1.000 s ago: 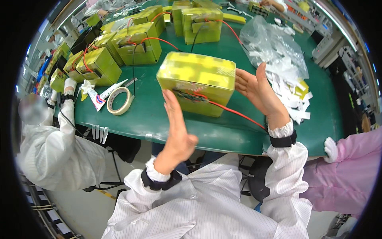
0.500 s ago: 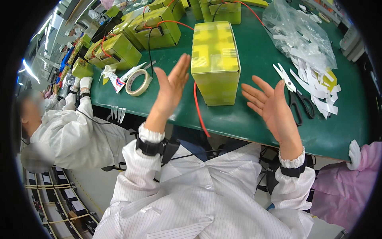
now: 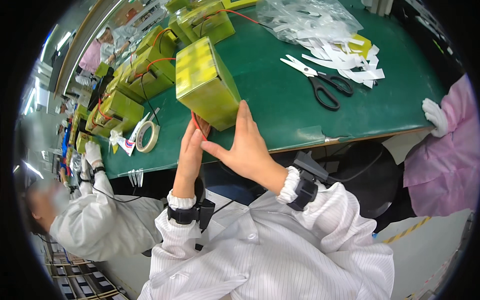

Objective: The person attaches foam padding and an insulation sheet onto a battery pack's circuit board by hand using scissors, then applies adhesive strips to battery cell modules in a tray.

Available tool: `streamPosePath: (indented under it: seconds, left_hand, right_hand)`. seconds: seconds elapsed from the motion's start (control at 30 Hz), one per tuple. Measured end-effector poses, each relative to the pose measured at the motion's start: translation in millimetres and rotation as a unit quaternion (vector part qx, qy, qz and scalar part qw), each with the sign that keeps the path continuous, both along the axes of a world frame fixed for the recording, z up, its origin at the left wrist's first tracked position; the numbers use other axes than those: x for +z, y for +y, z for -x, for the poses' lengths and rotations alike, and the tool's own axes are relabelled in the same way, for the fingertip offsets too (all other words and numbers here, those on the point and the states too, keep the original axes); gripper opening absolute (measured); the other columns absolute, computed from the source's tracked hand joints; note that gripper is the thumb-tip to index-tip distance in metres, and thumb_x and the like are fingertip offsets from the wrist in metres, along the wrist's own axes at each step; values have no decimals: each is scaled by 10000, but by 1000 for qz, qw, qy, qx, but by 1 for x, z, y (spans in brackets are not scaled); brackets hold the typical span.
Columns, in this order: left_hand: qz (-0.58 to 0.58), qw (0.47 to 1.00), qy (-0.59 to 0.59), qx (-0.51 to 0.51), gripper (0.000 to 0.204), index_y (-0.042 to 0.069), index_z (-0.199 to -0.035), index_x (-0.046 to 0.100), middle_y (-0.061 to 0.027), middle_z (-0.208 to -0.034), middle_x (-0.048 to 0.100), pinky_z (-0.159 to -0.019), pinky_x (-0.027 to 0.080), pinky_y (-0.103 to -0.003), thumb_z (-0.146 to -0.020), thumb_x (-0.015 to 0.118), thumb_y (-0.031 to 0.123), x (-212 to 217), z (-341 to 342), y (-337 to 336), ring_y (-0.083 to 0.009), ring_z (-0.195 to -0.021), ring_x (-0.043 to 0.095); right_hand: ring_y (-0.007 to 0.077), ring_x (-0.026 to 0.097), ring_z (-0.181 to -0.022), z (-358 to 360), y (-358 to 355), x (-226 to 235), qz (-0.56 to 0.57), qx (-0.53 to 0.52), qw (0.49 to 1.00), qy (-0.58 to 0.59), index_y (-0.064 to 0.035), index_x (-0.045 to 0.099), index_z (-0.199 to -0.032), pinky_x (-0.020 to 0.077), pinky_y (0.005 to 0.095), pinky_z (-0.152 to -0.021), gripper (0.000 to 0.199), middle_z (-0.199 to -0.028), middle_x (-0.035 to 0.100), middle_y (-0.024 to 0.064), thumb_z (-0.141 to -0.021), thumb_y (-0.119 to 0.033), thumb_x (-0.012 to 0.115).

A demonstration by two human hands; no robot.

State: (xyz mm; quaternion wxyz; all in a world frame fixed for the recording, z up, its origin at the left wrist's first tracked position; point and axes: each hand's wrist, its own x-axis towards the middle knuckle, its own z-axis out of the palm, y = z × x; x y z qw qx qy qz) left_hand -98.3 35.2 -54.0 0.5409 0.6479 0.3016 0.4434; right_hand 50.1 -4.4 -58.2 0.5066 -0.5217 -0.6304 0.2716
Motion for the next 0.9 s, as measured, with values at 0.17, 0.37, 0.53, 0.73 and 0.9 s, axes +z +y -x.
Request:
streamPosePath:
  seconds: [0.17,0.37,0.53,0.73,0.9]
  left_hand:
    - [61,997,-49,12,624,17,-1343,235,-116,-1372,303,-1057,189,-365,-846,457,321,4,10,13,-234,-1283,274]
    - [91,990,-63,89,563,15,-1310,297,-89,-1321,376,-1024,240,-344,-828,471,249,10,26,25,-196,-1225,350]
    - [-200,899,128,369,603,-53,-1275,311,-164,-1286,378,-989,272,-320,-811,599,204,-11,7,9,-246,-1174,379]
    - [-207,840,247,436,675,-39,-1266,319,-194,-1256,349,-999,252,-360,-753,678,212,5,-18,-15,-315,-1193,332]
    - [-156,885,189,397,654,-95,-1243,332,-198,-1221,428,-963,329,-326,-766,677,190,4,-19,1,-240,-1147,419]
  right_hand:
    - [451,321,-1172,18,-7,-9,-28,23,999,-12,146,78,-1300,296,419,-987,1027,-1336,169,349,-686,-410,686]
    - [456,280,-1210,35,-7,-8,7,82,995,-50,133,83,-1310,278,419,-1001,963,-1350,141,347,-689,-276,696]
    - [420,264,-1244,36,-4,-18,-45,73,992,-87,151,147,-1292,250,429,-1014,862,-1332,179,357,-689,-171,672]
    - [413,262,-1250,31,-2,-19,-67,64,994,-66,157,183,-1277,256,432,-1010,806,-1326,202,354,-692,-142,649]
    - [379,366,-1173,22,-1,-19,-74,57,996,15,99,339,-1218,323,414,-959,602,-1264,348,279,-721,-106,609]
